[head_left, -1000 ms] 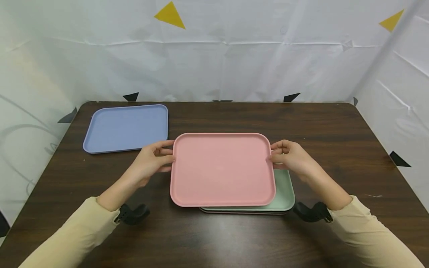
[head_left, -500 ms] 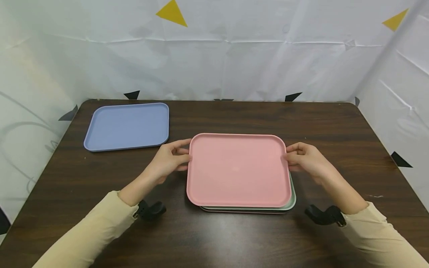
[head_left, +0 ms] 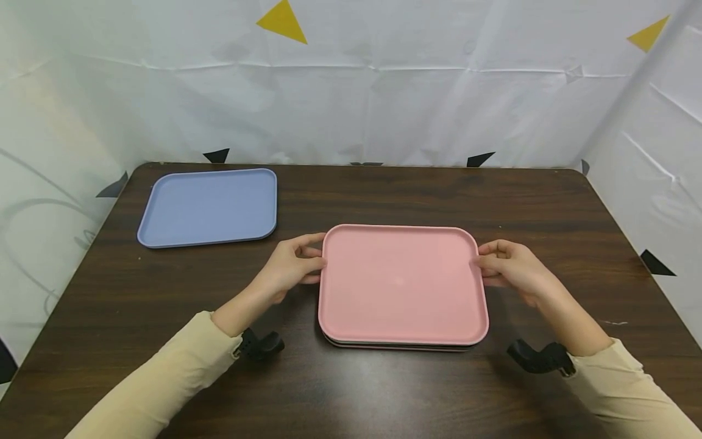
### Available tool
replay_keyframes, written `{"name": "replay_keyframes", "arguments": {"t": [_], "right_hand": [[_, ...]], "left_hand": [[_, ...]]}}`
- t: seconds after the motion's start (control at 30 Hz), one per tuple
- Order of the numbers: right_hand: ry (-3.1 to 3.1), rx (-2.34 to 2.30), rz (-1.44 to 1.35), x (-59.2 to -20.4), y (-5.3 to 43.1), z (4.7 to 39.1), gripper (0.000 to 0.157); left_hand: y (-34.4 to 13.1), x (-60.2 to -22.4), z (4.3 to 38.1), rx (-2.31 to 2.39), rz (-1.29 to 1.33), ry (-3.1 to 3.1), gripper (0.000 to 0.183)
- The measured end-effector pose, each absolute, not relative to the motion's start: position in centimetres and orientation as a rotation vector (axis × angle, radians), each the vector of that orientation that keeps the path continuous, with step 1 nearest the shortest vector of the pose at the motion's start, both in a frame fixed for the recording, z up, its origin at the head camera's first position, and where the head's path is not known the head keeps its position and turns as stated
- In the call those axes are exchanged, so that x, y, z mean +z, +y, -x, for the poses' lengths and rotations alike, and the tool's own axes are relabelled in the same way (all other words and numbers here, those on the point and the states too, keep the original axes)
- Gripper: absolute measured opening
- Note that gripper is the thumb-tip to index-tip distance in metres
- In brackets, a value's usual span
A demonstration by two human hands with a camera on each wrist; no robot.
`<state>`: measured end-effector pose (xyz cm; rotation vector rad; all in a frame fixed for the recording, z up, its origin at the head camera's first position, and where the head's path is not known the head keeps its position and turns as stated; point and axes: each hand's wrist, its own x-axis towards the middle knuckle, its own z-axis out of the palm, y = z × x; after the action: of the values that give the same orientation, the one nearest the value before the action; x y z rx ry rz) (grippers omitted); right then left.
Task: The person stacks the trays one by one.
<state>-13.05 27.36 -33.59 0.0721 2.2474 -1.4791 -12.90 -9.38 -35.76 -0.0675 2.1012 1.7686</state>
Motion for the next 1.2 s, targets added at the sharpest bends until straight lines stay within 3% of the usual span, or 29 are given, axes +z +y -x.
{"name": "replay_keyframes", "arguments": {"t": [0.67, 1.2], "right_hand": [[2.237, -1.435, -0.072, -34.48, 27.90, 13.17, 0.048], [2.261, -1.379, -0.089, -34.47, 27.51, 13.26, 0.048]], "left_hand": [[-9.11, -36.23, 12.95, 1.696, 0.091, 2.077, 0.058], [-9.32, -36.19, 13.17, 1.658, 0.094, 2.093, 0.056]]}}
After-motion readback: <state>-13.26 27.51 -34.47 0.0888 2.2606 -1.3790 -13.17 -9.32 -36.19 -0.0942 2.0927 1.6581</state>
